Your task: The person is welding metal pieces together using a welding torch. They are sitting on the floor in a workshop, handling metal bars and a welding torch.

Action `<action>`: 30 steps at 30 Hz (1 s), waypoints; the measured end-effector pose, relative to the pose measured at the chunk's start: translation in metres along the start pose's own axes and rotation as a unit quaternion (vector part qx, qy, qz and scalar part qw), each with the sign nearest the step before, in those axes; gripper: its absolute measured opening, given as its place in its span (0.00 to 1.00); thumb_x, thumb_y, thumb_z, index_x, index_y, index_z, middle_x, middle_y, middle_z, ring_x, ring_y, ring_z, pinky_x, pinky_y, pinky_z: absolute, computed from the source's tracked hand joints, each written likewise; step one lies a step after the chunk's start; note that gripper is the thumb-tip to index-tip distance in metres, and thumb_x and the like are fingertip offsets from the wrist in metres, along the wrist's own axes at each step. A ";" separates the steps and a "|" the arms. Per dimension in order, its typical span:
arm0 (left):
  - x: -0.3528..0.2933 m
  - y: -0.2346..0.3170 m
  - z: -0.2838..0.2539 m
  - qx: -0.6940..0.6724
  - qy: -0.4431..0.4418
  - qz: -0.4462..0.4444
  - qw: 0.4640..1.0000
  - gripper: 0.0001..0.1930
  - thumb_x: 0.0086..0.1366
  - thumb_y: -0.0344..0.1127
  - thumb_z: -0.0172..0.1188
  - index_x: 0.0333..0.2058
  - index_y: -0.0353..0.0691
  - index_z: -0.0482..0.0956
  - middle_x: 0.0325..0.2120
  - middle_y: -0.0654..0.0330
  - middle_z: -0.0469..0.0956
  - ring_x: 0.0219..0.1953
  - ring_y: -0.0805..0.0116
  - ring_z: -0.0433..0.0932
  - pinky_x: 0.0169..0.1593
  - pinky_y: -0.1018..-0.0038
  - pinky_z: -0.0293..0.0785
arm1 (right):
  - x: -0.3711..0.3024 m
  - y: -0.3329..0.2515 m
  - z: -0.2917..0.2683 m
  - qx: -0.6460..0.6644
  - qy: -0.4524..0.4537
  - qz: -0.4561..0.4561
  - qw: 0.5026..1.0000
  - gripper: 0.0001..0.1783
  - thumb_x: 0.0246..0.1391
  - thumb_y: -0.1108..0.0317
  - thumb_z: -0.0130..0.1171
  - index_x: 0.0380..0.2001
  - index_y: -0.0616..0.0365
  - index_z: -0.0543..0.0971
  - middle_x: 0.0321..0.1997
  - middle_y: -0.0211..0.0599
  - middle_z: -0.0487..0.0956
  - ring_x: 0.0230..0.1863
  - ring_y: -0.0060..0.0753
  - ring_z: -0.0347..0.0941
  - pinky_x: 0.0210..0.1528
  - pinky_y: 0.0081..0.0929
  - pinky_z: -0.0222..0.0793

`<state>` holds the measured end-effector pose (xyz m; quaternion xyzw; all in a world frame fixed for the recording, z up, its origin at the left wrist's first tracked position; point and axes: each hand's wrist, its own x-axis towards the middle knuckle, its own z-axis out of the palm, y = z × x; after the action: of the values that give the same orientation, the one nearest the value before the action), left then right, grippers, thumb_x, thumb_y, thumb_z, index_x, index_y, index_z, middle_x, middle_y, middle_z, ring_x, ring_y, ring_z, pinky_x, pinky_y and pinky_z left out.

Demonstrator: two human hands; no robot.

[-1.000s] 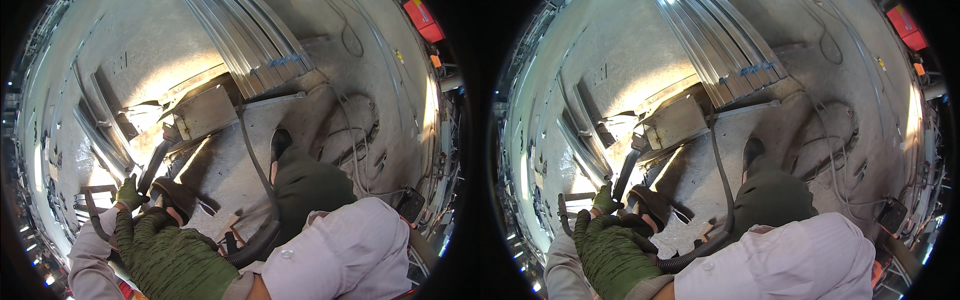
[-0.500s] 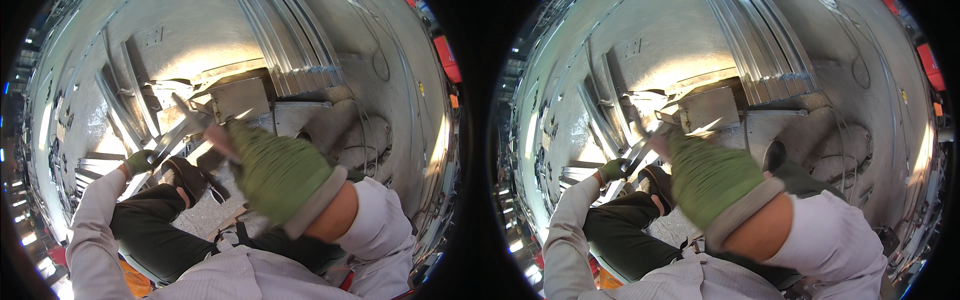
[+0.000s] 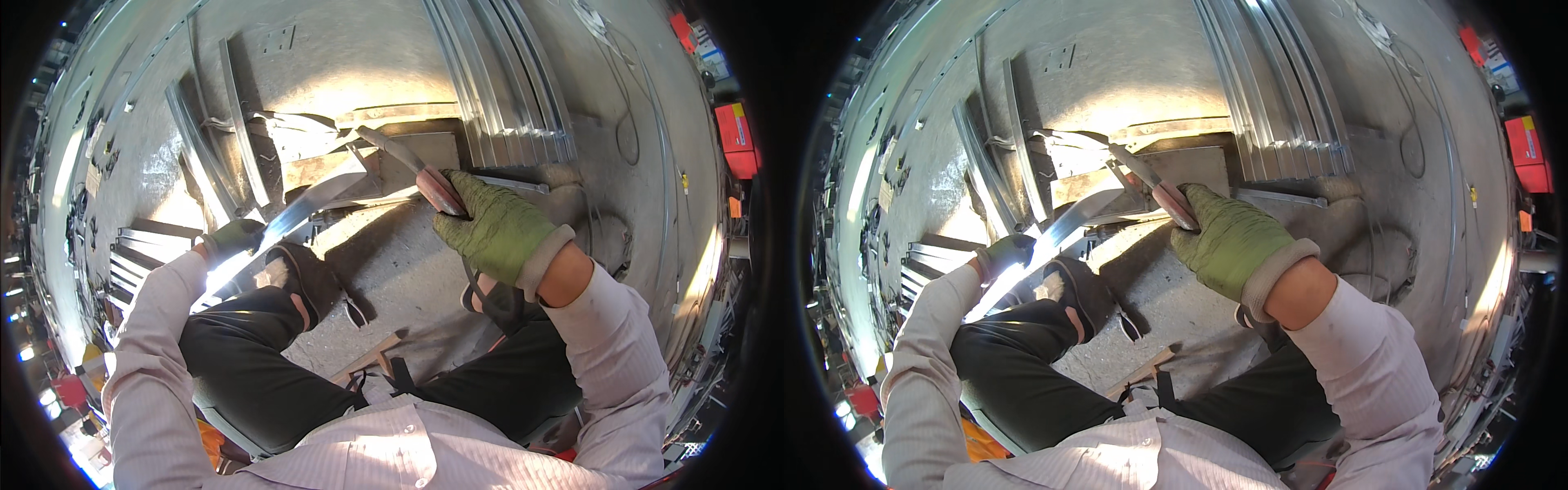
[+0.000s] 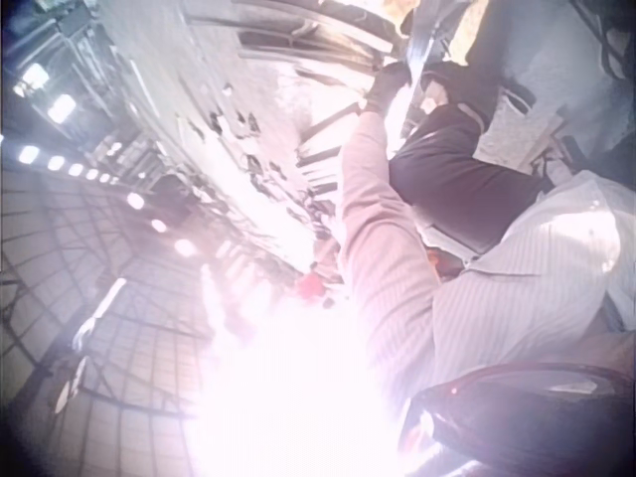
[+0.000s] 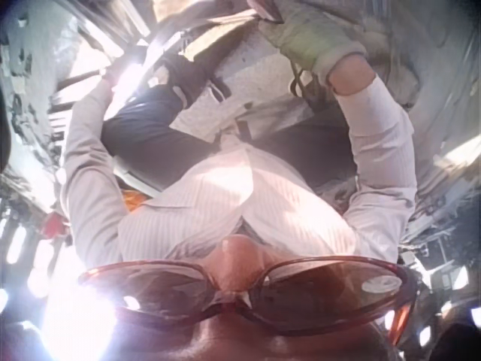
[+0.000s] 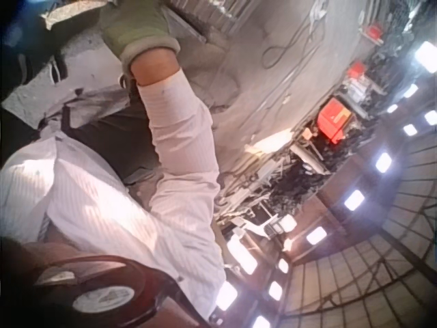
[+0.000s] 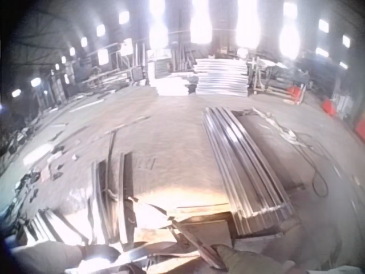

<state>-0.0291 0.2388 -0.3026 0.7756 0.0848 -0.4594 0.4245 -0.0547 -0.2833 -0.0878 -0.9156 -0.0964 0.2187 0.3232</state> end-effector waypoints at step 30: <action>-0.040 0.014 0.010 0.354 0.237 0.012 0.905 0.26 0.71 0.55 0.64 0.54 0.39 0.85 0.46 0.51 0.87 0.49 0.55 0.86 0.59 0.64 0.79 | 0.033 -0.016 0.039 -0.078 -0.104 0.095 0.987 0.18 0.65 0.55 0.58 0.51 0.55 0.74 0.46 0.53 0.83 0.50 0.62 0.80 0.54 0.54 0.73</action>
<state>-0.0508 0.2335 -0.2654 0.9617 0.0051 -0.2570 0.0952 -0.0445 -0.2386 -0.1158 -0.9155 -0.0592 0.3337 0.2165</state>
